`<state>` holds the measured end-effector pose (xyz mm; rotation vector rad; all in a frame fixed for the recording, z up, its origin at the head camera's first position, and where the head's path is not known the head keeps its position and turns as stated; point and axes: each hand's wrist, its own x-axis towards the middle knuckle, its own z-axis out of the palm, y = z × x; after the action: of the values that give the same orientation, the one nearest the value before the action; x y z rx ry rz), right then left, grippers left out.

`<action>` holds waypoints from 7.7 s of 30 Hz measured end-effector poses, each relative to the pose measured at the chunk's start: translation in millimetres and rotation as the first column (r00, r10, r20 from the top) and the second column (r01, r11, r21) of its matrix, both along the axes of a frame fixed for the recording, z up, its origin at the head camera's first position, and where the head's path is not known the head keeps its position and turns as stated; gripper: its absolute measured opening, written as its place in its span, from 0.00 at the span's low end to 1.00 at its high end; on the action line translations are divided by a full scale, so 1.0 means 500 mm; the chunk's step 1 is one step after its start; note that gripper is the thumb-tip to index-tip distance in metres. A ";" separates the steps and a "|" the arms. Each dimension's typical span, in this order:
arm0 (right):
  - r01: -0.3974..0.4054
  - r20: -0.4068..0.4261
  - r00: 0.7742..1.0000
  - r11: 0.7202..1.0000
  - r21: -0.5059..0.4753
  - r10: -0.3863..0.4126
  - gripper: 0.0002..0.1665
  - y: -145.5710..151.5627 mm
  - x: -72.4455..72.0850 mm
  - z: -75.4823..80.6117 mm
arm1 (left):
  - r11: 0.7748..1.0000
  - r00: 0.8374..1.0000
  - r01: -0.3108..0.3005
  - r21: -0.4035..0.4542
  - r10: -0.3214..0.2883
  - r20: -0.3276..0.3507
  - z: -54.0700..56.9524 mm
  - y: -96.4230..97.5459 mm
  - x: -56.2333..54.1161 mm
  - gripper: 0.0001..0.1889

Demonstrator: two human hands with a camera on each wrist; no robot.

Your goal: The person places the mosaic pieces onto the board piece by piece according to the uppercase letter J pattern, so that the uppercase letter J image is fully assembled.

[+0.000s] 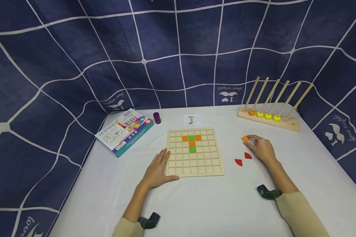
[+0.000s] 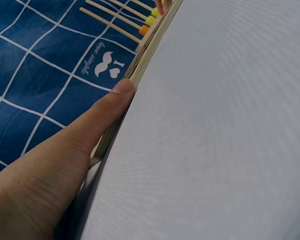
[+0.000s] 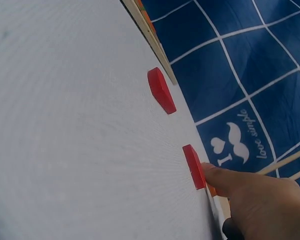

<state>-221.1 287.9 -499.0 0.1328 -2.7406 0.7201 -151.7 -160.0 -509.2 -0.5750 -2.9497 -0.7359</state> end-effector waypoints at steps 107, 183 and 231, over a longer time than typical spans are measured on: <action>-0.229 -0.050 0.973 0.972 -0.042 0.227 0.16 0.007 0.088 -0.006 | 1.000 0.999 -0.010 -0.006 0.010 0.034 0.003 0.001 0.002 0.60; -0.645 -0.007 0.763 0.763 -0.045 0.646 0.14 -0.313 0.046 0.011 | 0.999 1.000 -0.020 -0.028 0.020 0.020 -0.001 0.001 0.000 0.61; -0.413 -0.011 0.910 0.905 -0.096 0.414 0.18 -0.071 0.101 0.019 | 1.000 1.000 -0.010 -0.012 0.010 0.020 0.003 0.000 -0.001 0.60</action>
<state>-170.7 252.6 -489.5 0.7096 -2.7040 0.9603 -152.1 -160.0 -508.0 -0.5572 -2.9745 -0.7283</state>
